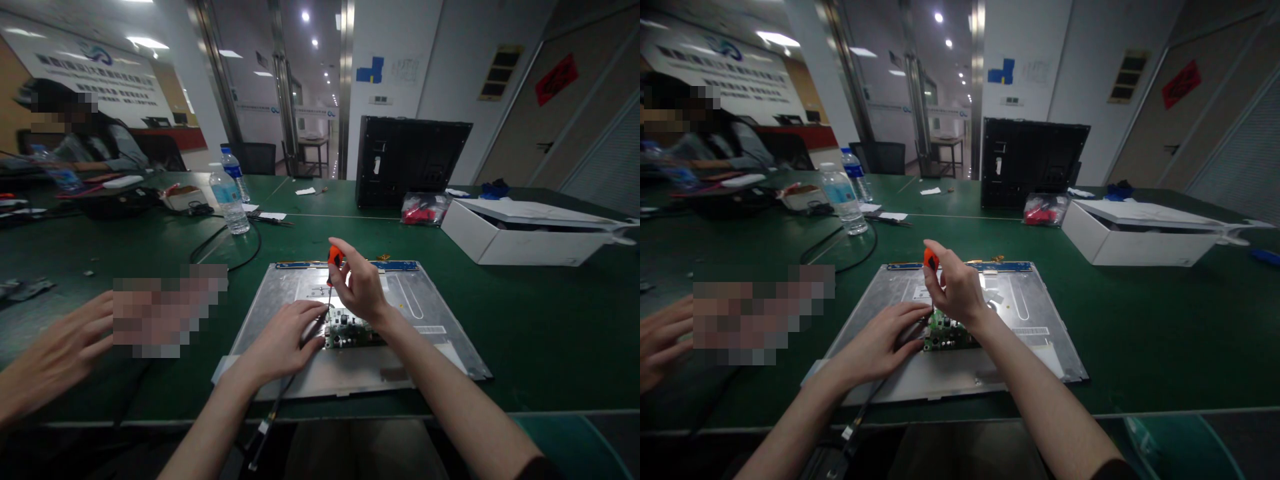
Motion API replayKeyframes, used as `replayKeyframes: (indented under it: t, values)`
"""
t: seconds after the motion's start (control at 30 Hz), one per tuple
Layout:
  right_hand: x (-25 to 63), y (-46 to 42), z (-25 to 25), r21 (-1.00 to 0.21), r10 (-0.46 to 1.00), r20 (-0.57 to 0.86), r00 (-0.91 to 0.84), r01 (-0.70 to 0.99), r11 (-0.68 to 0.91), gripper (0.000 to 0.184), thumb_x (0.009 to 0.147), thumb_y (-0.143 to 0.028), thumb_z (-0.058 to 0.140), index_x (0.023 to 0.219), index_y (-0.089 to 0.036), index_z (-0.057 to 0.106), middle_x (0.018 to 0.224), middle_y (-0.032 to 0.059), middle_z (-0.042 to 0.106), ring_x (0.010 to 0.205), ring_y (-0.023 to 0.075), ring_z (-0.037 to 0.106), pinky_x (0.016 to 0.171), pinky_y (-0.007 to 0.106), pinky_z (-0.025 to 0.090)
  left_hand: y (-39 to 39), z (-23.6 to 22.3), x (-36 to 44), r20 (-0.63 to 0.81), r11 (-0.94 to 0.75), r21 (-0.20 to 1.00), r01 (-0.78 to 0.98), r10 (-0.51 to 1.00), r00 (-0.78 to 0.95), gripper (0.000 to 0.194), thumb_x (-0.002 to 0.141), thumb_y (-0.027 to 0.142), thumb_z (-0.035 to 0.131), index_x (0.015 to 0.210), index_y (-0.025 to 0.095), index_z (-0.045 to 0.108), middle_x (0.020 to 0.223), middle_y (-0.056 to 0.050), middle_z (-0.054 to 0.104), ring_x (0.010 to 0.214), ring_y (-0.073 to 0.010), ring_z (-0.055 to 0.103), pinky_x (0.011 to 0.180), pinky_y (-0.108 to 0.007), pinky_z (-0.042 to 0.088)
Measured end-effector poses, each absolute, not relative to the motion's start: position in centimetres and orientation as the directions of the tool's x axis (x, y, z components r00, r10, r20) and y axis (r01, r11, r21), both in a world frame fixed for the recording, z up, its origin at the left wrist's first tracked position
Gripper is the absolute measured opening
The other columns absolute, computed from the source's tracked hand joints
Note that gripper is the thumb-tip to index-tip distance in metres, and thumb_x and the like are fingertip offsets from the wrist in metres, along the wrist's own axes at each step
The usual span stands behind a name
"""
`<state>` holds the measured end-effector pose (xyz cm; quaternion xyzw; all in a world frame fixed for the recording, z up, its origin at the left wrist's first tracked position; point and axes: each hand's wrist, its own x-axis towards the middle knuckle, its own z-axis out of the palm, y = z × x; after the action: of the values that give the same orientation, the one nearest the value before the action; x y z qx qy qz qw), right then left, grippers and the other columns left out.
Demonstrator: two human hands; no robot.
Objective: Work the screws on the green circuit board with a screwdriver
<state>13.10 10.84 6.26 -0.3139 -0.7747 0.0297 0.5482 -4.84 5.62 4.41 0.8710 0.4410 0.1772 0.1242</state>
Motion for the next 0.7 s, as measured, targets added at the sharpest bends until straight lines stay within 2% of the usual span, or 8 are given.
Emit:
replayKeyframes:
  t: [0.27, 0.5, 0.7]
  values:
    - [13.04, 10.91, 6.08, -0.380, 0.509, 0.836, -0.205, 0.453, 0.807, 0.037, 0.093, -0.025, 0.046, 0.130, -0.020, 0.043, 0.102, 0.0054, 0.065, 0.054, 0.0075, 0.052, 0.053, 0.024, 0.045, 5.71, 4.30, -4.83, 0.188, -0.579, 0.370, 0.727, 0.813, 0.552, 0.044, 0.081, 0.026, 0.061, 0.124, 0.016, 0.058, 0.128, -0.012, 0.059, 0.118, -0.0287, 0.053, 0.101, -0.047, 0.042]
    - [13.00, 11.24, 5.80, -0.360, 0.497, 0.846, -0.193, 0.479, 0.800, 0.036, 0.093, -0.031, 0.050, 0.126, -0.021, 0.045, 0.090, 0.0021, 0.062, 0.052, 0.0073, 0.050, 0.050, 0.023, 0.044, 5.83, 4.04, -4.95, 0.203, -0.588, 0.366, 0.721, 0.807, 0.555, 0.044, 0.081, 0.026, 0.061, 0.124, 0.017, 0.058, 0.127, -0.012, 0.060, 0.117, -0.0287, 0.054, 0.101, -0.047, 0.043]
    - [13.12, 11.13, 6.11, -0.391, 0.526, 0.822, -0.218, 0.456, 0.800, 0.038, 0.093, -0.032, 0.050, 0.129, -0.020, 0.047, 0.094, 0.0038, 0.061, 0.053, 0.0072, 0.050, 0.050, 0.023, 0.044, 5.73, 4.16, -4.94, 0.206, -0.587, 0.363, 0.724, 0.808, 0.551, 0.043, 0.081, 0.026, 0.062, 0.123, 0.017, 0.058, 0.126, -0.011, 0.060, 0.116, -0.0284, 0.054, 0.101, -0.046, 0.043]
